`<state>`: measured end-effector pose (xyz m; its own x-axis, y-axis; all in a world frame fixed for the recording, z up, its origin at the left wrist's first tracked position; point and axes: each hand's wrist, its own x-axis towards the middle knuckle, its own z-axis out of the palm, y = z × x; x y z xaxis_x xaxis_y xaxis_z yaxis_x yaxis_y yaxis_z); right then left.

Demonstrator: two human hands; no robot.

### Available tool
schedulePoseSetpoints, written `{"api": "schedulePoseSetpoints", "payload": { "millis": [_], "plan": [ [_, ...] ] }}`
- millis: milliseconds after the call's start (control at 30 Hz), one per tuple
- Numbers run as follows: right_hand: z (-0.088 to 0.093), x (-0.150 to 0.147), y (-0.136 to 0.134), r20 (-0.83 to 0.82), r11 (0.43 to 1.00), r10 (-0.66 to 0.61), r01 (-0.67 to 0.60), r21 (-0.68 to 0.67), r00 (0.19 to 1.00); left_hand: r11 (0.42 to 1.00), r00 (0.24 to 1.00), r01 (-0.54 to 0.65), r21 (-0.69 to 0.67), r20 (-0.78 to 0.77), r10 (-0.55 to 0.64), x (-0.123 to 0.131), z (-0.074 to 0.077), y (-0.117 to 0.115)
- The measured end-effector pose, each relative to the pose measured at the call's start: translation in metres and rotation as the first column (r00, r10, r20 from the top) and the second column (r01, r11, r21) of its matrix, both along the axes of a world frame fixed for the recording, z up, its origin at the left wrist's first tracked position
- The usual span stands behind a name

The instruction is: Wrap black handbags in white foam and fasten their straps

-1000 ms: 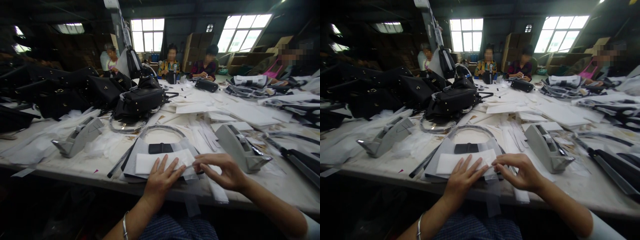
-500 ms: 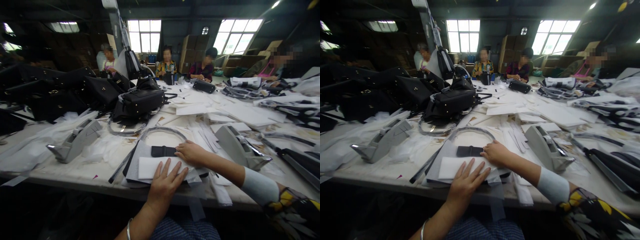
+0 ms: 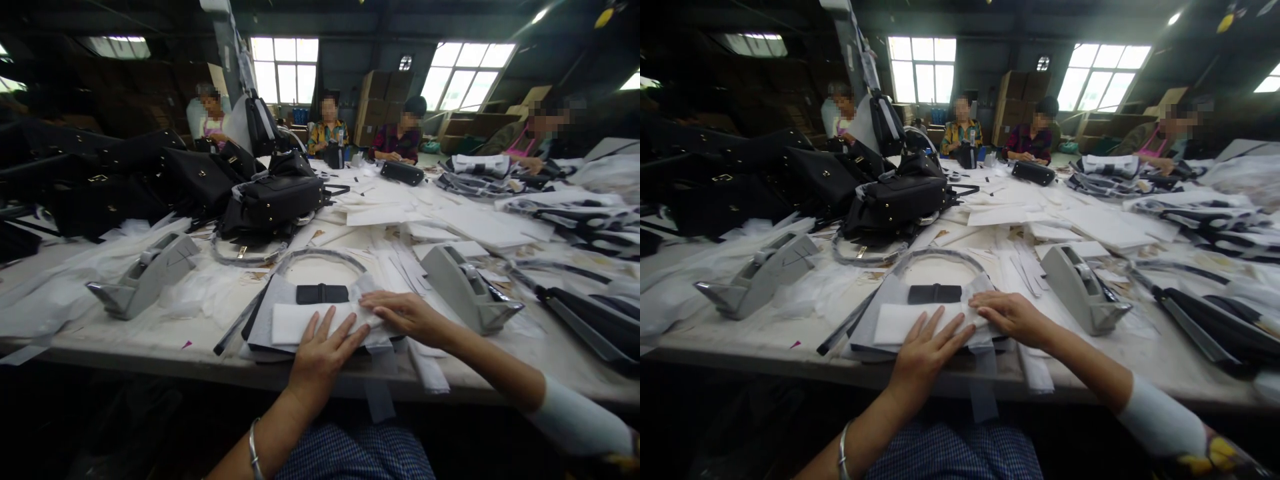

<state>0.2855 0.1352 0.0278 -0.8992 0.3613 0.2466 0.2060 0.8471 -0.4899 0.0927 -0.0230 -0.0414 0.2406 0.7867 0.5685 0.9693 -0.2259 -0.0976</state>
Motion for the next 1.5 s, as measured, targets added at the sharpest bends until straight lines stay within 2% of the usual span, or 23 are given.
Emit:
{"api": "schedulePoseSetpoints", "payload": {
  "millis": [167,333,500,633,767,933,1067,1200,1367,1433,1500],
  "plan": [
    [-0.020,0.028,-0.029,-0.071,0.986,0.042,-0.030,0.166,0.997,0.999,1.000,0.011,-0.038,0.018,-0.011,0.000,0.002,0.000],
    [-0.049,0.026,-0.030,-0.229,0.961,0.061,0.005,0.276,0.971,0.996,0.999,0.009,-0.094,0.049,-0.005,0.000,0.004,0.001],
    [-0.064,0.025,-0.028,-0.266,0.946,0.082,0.009,0.325,0.960,0.965,0.989,0.059,-0.255,0.147,-0.021,0.003,0.025,-0.006],
    [-0.069,0.023,-0.029,-0.298,0.932,0.100,0.016,0.362,0.949,0.965,0.973,0.056,-0.255,0.232,0.005,0.015,0.036,-0.006],
    [-0.076,0.022,-0.031,-0.349,0.925,0.104,0.039,0.377,0.931,0.990,0.968,-0.001,-0.138,0.249,0.036,0.029,0.024,0.002],
    [-0.080,0.019,-0.033,-0.390,0.920,0.088,0.075,0.384,0.917,0.999,0.975,0.039,0.034,0.218,-0.046,0.031,0.003,0.008],
    [-0.071,0.022,-0.040,-0.364,0.915,0.057,0.097,0.391,0.930,0.994,0.975,0.056,0.089,0.212,-0.074,0.029,-0.001,0.009],
    [-0.066,0.044,-0.069,-0.303,0.899,0.036,0.101,0.425,0.952,0.994,0.974,0.054,0.092,0.214,-0.073,0.029,-0.001,0.009],
    [-0.086,0.066,-0.105,-0.092,0.899,0.106,-0.056,0.435,0.990,0.994,0.972,0.063,0.094,0.222,-0.082,0.029,-0.001,0.009],
    [-0.097,0.062,-0.108,-0.104,0.892,0.096,-0.039,0.451,0.990,0.993,0.972,0.066,0.102,0.217,-0.087,0.029,-0.001,0.010],
    [-0.104,0.052,-0.105,-0.201,0.879,0.101,0.007,0.477,0.974,0.992,0.974,0.064,0.106,0.210,-0.085,0.029,-0.002,0.010]
  ]
}}
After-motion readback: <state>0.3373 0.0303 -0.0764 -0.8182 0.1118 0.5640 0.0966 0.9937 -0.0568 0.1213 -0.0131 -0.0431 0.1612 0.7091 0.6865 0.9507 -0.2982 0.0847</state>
